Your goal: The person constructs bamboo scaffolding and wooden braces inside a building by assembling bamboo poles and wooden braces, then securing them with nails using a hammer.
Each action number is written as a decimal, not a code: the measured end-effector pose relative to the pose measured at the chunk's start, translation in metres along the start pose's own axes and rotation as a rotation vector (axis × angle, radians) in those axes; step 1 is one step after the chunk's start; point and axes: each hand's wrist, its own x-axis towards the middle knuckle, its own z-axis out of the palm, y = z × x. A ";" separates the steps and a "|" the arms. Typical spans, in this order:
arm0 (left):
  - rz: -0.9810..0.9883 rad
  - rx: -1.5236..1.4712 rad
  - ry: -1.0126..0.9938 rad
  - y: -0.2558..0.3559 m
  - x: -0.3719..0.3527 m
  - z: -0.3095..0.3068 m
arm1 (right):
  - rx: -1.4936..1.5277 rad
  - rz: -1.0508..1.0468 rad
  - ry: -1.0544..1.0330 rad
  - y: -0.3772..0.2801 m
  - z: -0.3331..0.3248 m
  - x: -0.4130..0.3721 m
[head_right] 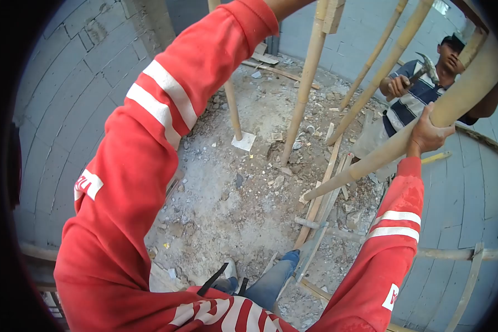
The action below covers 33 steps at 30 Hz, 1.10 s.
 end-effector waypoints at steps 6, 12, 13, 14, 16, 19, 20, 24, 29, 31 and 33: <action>-0.808 -0.488 -0.286 0.035 -0.386 0.011 | -0.173 0.016 -0.029 0.053 0.029 0.026; -1.587 -0.374 -1.284 0.155 -0.722 -0.130 | -0.174 0.061 0.028 0.060 0.034 0.033; -1.577 -0.351 -1.387 0.172 -0.785 -0.150 | -0.163 0.092 0.042 0.061 0.029 0.035; -1.542 -0.373 -1.436 0.184 -0.837 -0.177 | -0.172 0.084 0.052 0.062 0.024 0.037; -1.666 -0.354 -1.470 0.177 -0.865 -0.235 | -0.188 -0.046 0.089 0.070 0.022 0.043; -1.912 -0.115 -1.315 0.171 -0.927 -0.297 | -0.245 -0.102 0.101 0.097 0.022 0.060; -1.858 0.015 -1.417 0.169 -0.955 -0.312 | -0.261 -0.103 0.116 0.101 0.016 0.062; -1.617 0.068 -1.643 0.114 -0.950 -0.315 | -0.183 -0.061 0.094 0.099 -0.002 0.057; -2.187 -0.122 -1.061 -0.011 -0.919 -0.165 | 0.013 0.156 0.034 0.067 -0.033 0.036; -1.834 -0.314 -0.826 -0.102 -0.824 -0.065 | 0.214 0.251 0.034 0.038 -0.038 0.017; -1.861 -0.515 -0.613 -0.186 -0.780 0.038 | 0.118 0.273 0.049 0.039 -0.052 -0.007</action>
